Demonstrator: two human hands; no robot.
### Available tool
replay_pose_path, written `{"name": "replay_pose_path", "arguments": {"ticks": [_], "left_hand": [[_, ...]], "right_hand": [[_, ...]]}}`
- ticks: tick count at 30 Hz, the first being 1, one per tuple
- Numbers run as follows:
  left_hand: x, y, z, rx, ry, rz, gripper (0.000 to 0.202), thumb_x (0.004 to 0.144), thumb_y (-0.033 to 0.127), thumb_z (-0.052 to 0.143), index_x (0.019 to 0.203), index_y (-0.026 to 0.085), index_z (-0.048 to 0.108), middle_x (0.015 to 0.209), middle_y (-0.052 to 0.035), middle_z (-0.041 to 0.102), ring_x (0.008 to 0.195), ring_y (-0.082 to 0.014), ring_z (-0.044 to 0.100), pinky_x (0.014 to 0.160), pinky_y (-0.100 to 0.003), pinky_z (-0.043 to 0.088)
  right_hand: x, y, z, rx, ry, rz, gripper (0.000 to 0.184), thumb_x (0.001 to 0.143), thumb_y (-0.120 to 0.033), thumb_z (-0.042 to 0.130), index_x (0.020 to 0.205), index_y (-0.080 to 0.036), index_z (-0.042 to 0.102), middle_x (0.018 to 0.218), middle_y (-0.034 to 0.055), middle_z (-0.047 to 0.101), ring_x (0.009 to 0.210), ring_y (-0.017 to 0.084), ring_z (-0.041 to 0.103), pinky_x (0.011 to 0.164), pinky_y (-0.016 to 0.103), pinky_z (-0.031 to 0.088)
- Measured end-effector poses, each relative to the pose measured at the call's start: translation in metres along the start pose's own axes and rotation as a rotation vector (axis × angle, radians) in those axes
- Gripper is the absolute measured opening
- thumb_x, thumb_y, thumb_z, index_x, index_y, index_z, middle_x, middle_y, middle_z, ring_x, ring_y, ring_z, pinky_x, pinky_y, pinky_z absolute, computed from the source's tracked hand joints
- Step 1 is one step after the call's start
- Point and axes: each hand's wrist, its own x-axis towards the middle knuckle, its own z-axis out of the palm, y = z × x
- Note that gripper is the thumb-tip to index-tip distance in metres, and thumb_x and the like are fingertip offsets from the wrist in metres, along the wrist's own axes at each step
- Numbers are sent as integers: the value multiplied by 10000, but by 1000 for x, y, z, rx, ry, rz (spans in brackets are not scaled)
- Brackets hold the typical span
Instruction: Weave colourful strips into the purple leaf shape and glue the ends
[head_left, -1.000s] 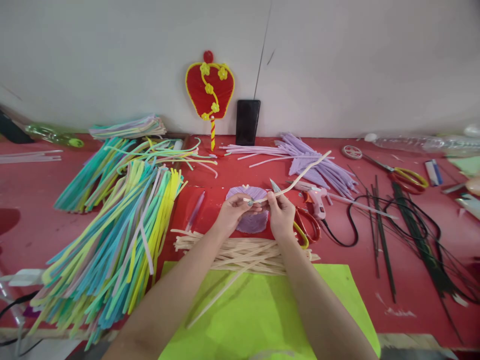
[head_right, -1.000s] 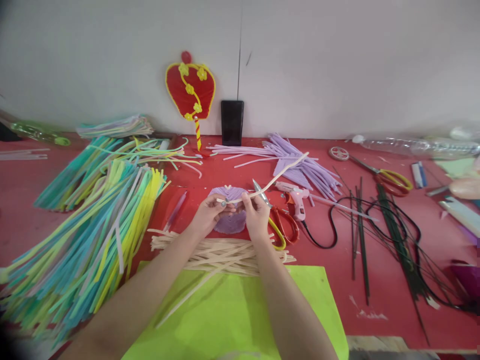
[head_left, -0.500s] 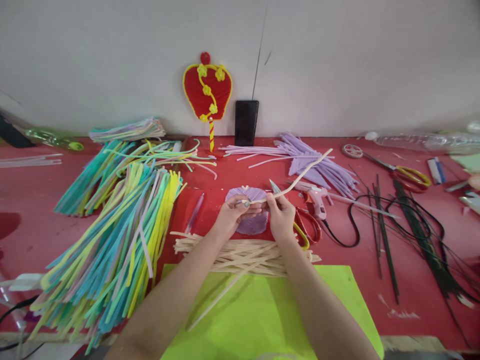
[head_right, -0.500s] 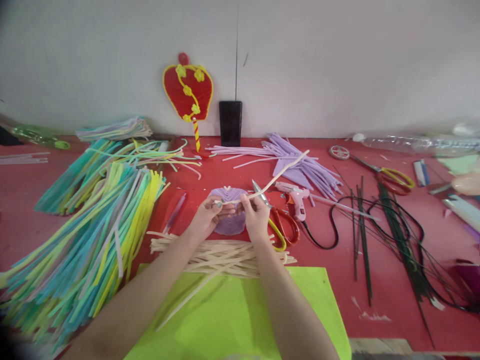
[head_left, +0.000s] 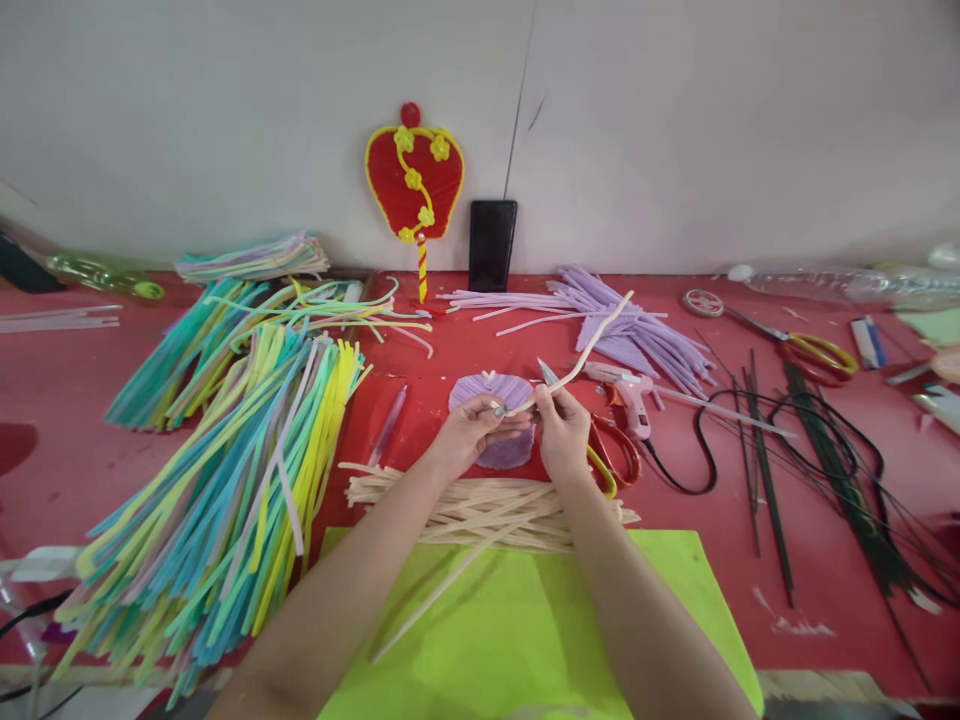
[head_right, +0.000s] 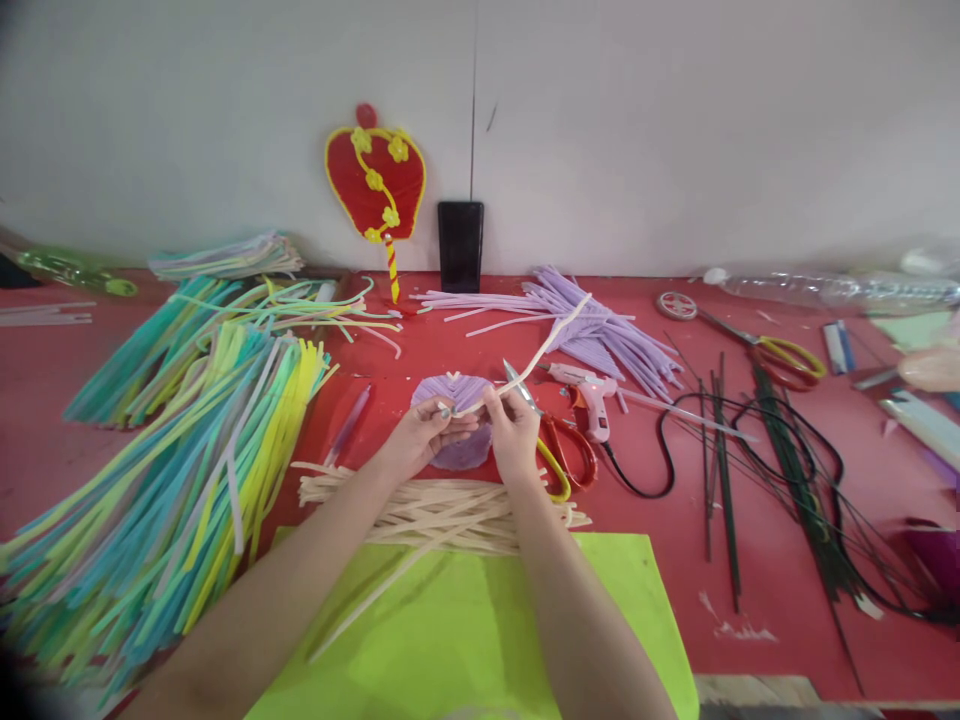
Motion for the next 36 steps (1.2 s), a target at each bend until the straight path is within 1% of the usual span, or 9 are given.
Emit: {"name": "replay_pose_path", "arguments": {"ticks": [7, 14, 17, 20, 25, 28, 31, 34, 36], "left_hand": [[2, -2, -3, 3, 0, -14, 397, 474, 346, 832, 662, 140, 549, 695, -27, 702, 712, -160, 683, 715, -254, 534], [2, -1, -1, 44, -20, -37, 397, 462, 322, 836, 620, 126, 529, 620, 5, 670, 618, -100, 649, 653, -197, 514], [3, -2, -1, 52, -19, -28, 390, 471, 313, 831, 628, 131, 524, 610, 11, 666, 594, -87, 640, 626, -178, 508], [3, -2, -1, 47, -18, -23, 401, 479, 314, 829, 679, 139, 528, 616, 9, 672, 581, -81, 637, 609, -165, 505], [3, -2, 0, 83, -11, -41, 435, 488, 343, 822, 735, 146, 523, 623, 7, 669, 576, -98, 644, 589, -178, 514], [3, -2, -1, 79, -12, -8, 436, 512, 368, 808, 761, 152, 524, 619, 14, 657, 566, -104, 641, 572, -188, 512], [2, -2, 0, 75, -36, 20, 435, 525, 400, 796, 767, 159, 527, 608, 23, 640, 552, -111, 634, 557, -204, 506], [1, -3, 1, 113, -62, 62, 398, 523, 363, 802, 741, 157, 540, 621, 24, 632, 572, -123, 633, 574, -233, 503], [2, -4, 1, 143, -56, 129, 350, 526, 315, 804, 712, 153, 556, 680, 14, 639, 633, -128, 636, 614, -251, 501]], "right_hand": [[0, 0, 0, 1, -26, 3, 299, 758, -437, 587, 616, -175, 560, 527, -42, 549, 484, 93, 485, 498, 234, 409], [-1, -6, 2, 22, -41, 17, 309, 732, -453, 600, 604, -177, 548, 502, -40, 551, 445, 92, 474, 467, 237, 399], [-1, -7, 2, 22, -37, 9, 310, 731, -458, 598, 603, -181, 546, 500, -40, 552, 441, 93, 472, 467, 240, 397], [-1, -5, 2, 19, -40, -6, 312, 743, -457, 591, 606, -181, 544, 508, -40, 548, 449, 93, 475, 476, 241, 399], [-2, -5, 0, -27, -46, -63, 330, 801, -452, 533, 609, -184, 522, 503, -49, 509, 457, 88, 457, 486, 237, 386], [-3, -8, 0, -80, -59, -103, 342, 841, -439, 483, 610, -188, 506, 489, -52, 489, 458, 87, 445, 489, 235, 374], [-3, -10, 0, -106, -75, -119, 341, 852, -436, 469, 616, -192, 496, 487, -53, 484, 459, 88, 441, 491, 236, 368], [-3, -9, 0, -97, -70, -116, 340, 854, -432, 473, 614, -192, 496, 486, -54, 481, 457, 89, 440, 495, 240, 369], [-2, -8, 0, -80, -56, -108, 343, 851, -430, 481, 606, -192, 495, 495, -52, 486, 457, 89, 445, 491, 240, 369]]}}
